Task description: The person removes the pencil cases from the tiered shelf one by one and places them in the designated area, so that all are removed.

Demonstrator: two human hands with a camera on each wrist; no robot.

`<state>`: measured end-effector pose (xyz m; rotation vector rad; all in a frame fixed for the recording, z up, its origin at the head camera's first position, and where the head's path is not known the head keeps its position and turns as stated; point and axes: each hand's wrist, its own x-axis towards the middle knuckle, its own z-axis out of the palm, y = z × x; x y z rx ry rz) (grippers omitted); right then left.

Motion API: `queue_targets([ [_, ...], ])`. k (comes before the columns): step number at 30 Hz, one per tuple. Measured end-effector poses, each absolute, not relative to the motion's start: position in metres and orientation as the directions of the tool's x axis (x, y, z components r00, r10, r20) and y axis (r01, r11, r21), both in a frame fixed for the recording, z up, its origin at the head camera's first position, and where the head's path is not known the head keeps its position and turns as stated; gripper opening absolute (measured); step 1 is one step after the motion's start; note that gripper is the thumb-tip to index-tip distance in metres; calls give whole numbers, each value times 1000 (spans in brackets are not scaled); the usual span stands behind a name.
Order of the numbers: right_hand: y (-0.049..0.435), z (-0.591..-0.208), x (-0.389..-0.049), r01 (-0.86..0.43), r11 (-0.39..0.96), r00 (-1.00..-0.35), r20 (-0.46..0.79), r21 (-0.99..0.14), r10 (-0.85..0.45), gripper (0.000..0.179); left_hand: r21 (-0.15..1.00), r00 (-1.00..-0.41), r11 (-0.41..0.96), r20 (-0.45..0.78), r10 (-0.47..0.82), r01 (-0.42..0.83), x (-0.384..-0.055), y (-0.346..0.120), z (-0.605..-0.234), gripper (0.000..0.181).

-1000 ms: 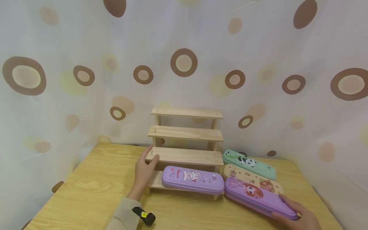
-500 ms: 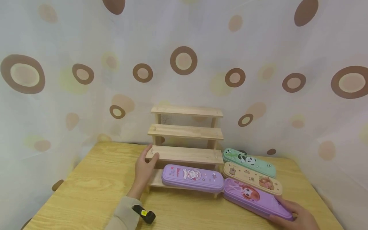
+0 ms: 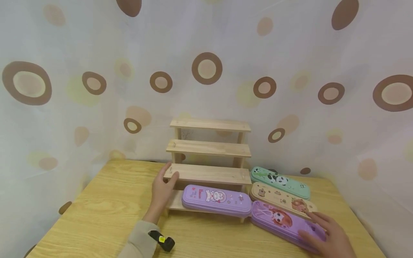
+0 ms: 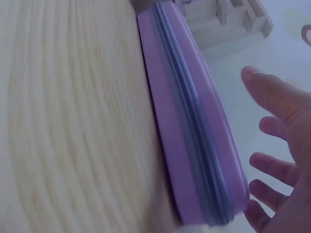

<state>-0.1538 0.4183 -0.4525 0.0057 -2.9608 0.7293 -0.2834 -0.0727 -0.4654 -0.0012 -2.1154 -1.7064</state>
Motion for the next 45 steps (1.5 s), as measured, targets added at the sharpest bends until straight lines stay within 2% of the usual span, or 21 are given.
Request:
queue_targets([
  [7,390,-438,-158,-77,848,-991,135,-525,-7,73,932,-906,247,329,-265,266,-283,-72,-464,53],
  [10,376,-435,-160,-165,820,-973,226,-548,-45,67,934,-908,242,324,-266,263,-283,-72,-464,53],
  [16,354,-434,-166,-301,802,-918,384,-517,-97,61,936,-909,237,320,-266,260,-283,-72,-464,54],
  [22,330,-430,-173,-357,741,-911,387,-568,-142,67,934,-907,238,326,-269,265,-283,-71,-465,54],
  [33,293,-427,-187,-520,618,-847,450,-589,-284,70,933,-908,244,327,-261,266,-283,-73,-466,54],
  [41,274,-430,-192,-507,644,-859,394,-573,-326,64,936,-912,239,318,-260,259,-282,-73,-465,54],
  [45,265,-431,-197,-549,633,-833,413,-546,-368,65,933,-912,246,323,-252,262,-282,-73,-465,54],
])
